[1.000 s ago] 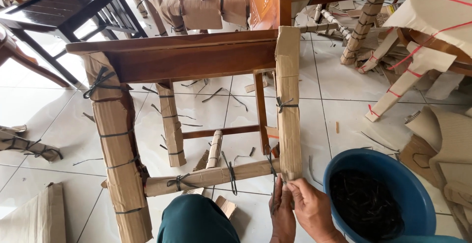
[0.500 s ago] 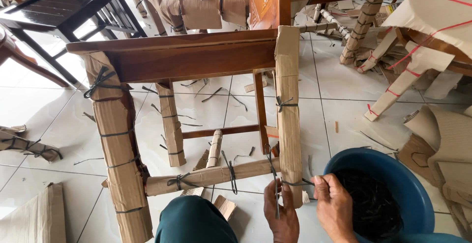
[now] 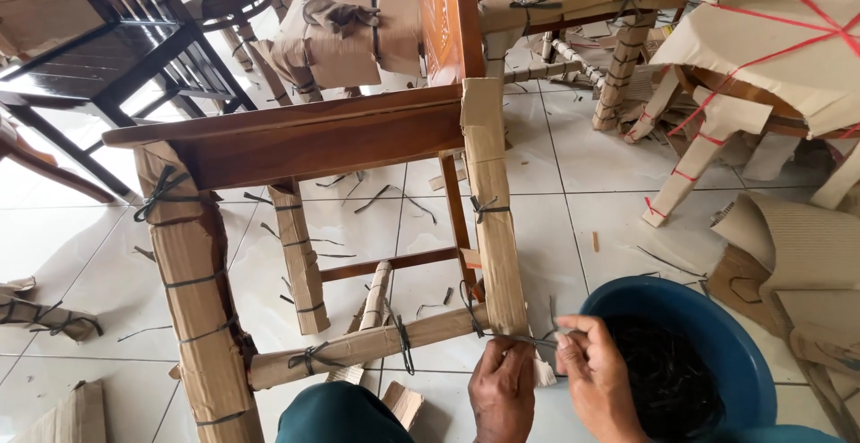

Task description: The person wraps a wooden chair leg with corrugated cardboard and secures it using black plastic ties. They repeatedly wrap the cardboard around the leg and tie it in place, working on one leg at a time.

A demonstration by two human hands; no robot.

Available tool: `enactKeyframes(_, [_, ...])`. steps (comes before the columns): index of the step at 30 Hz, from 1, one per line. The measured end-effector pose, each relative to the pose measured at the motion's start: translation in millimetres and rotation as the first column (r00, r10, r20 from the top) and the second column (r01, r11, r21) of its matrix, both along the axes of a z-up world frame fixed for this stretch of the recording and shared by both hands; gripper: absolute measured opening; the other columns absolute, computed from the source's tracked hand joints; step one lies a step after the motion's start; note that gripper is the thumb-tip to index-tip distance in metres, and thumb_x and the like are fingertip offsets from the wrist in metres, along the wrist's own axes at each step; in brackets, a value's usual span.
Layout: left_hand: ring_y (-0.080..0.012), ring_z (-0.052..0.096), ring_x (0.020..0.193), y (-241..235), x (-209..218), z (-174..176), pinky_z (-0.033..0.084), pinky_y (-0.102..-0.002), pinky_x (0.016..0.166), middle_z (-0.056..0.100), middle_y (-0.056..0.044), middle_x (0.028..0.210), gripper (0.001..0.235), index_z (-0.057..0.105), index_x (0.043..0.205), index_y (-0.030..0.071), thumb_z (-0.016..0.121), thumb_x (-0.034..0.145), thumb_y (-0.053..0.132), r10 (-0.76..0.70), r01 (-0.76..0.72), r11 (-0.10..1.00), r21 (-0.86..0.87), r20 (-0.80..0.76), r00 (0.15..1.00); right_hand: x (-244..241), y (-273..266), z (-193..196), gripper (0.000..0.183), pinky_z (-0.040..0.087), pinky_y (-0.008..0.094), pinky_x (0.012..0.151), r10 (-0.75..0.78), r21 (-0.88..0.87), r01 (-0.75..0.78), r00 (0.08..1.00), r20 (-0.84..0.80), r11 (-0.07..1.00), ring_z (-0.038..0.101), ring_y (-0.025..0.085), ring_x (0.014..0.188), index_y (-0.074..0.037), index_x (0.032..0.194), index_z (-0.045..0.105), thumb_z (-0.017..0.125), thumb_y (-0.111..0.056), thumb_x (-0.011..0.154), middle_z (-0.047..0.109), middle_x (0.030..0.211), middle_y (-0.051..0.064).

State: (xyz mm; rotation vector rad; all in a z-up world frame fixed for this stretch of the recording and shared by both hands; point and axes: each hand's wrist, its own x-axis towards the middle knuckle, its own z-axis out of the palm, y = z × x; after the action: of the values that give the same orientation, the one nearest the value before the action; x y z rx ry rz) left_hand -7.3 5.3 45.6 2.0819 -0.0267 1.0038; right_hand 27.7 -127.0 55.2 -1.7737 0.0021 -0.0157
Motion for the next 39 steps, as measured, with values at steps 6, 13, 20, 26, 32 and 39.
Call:
enactKeyframes(6, [-0.0229,0.067,0.061,3,1,0,0.053,-0.035,0.05,0.071,0.003,0.096,0.009,0.073,0.096,0.018,0.065,0.095,0.014,-0.051,0.054,0.997,0.049,-0.07,0.996,-6,1,9,0.041,0.054,0.029,0.065,0.119,-0.023,-0.118,0.992,0.041,0.993,0.059,0.015,0.063,-0.011,0.132,0.058,0.063,-0.023,0.094,0.067,0.072,0.007])
enactKeyframes(13, [-0.0325,0.061,0.064,8,2,-22,0.05,-0.042,0.056,0.063,-0.01,0.084,0.011,0.063,0.091,0.009,0.056,0.1,0.006,-0.253,0.257,0.966,0.01,-0.143,0.957,-11,13,39,0.032,0.052,0.027,0.065,0.23,-0.069,-0.233,0.972,-0.046,0.97,0.056,0.013,0.064,-0.014,0.128,0.061,0.063,-0.018,0.096,0.07,0.075,0.005])
enactKeyframes(20, [-0.0258,0.07,0.076,7,1,-2,0.055,-0.036,0.07,0.072,-0.007,0.09,0.012,0.074,0.092,0.011,0.063,0.095,0.013,-0.328,0.259,0.925,-0.277,-0.246,0.912,6,-2,42,0.033,0.055,0.028,0.068,0.181,-0.009,-0.181,0.982,-0.055,0.983,0.067,0.015,0.074,-0.015,0.121,0.073,0.065,-0.03,0.093,0.071,0.079,0.005])
enactKeyframes(26, [-0.0165,0.046,0.061,5,7,-7,0.042,-0.035,0.058,0.054,-0.003,0.064,0.034,0.054,0.067,0.01,0.067,0.099,0.017,-0.247,0.122,0.914,-0.388,-0.293,0.924,20,-19,34,0.037,0.058,0.029,0.092,0.152,-0.023,-0.16,0.966,-0.211,0.987,0.076,0.015,0.106,-0.013,0.12,0.082,0.059,-0.026,0.094,0.086,0.118,0.005])
enactKeyframes(32, [-0.0173,0.044,0.061,4,6,-7,0.041,-0.036,0.057,0.053,-0.004,0.063,0.037,0.05,0.066,0.01,0.066,0.098,0.018,-0.241,0.118,0.918,-0.378,-0.299,0.923,11,0,12,0.008,0.057,0.023,0.067,0.21,-0.158,-0.181,0.959,0.191,0.971,0.072,0.01,0.075,-0.008,0.089,0.079,0.072,-0.013,0.09,0.075,0.08,0.001])
enactKeyframes(39, [-0.0114,0.054,0.062,0,5,21,0.048,-0.028,0.058,0.063,-0.001,0.068,0.008,0.065,0.089,0.011,0.071,0.094,0.013,-0.351,-0.108,0.668,-0.737,-0.439,0.827,3,-2,14,0.01,0.055,0.028,0.074,0.336,-0.336,-0.212,0.864,0.374,0.918,0.071,0.016,0.08,-0.01,0.085,0.061,0.068,-0.005,0.088,0.074,0.093,0.002])
